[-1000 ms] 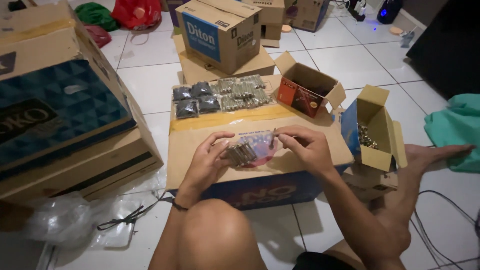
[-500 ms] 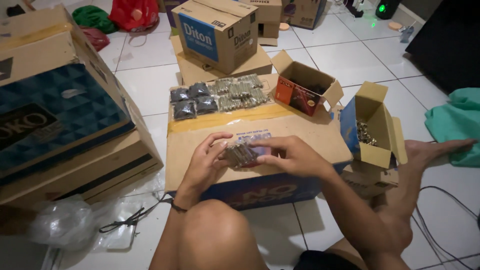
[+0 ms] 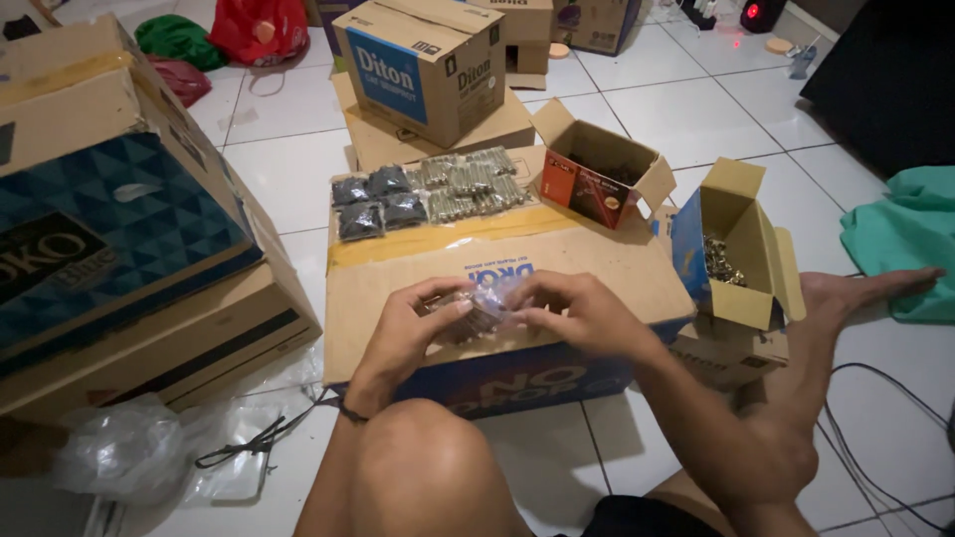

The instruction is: Packing small metal hardware components into plastic bags

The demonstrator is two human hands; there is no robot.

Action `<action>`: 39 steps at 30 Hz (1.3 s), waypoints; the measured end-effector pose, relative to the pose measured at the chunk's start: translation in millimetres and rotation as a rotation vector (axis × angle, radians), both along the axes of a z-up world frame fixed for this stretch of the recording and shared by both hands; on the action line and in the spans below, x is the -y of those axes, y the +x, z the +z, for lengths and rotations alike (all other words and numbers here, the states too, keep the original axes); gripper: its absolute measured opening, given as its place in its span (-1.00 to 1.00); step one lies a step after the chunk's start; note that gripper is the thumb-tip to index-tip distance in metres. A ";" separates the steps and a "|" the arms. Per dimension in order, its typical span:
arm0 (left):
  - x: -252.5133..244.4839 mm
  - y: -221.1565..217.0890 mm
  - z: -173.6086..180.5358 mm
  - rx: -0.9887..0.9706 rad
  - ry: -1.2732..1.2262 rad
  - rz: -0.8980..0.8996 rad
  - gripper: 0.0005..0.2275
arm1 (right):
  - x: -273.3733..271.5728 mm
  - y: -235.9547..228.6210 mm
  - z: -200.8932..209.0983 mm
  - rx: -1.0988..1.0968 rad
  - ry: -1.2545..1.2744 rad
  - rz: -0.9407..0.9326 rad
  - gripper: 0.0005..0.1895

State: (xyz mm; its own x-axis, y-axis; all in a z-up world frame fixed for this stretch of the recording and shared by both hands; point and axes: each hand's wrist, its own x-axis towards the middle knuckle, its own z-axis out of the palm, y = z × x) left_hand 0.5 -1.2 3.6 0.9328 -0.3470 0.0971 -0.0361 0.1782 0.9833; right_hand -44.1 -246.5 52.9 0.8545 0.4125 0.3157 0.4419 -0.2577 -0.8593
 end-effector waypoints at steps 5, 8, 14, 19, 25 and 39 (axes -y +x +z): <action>-1.4 2.9 -4.4 0.064 0.106 0.033 -0.77 | -2.0 2.7 -21.8 0.017 -0.063 -0.016 -0.83; 0.5 0.1 2.2 0.088 0.150 0.056 -0.80 | -3.9 0.7 -35.4 0.022 -0.098 -0.087 -0.83; 3.1 2.8 0.8 0.119 0.171 0.045 -0.81 | -8.2 8.0 -67.8 0.039 -0.029 -0.182 -0.79; 2.9 -0.8 5.3 0.116 0.132 0.022 -0.77 | -7.1 4.4 -66.7 0.090 0.087 -0.201 -0.80; 0.6 2.4 -1.8 0.073 0.068 -0.073 -0.72 | -13.2 -4.9 -50.5 0.107 0.168 -0.249 -0.82; 1.7 5.0 -16.6 0.114 0.053 -0.202 -0.74 | 3.0 6.5 -50.7 -0.237 0.490 0.054 -0.77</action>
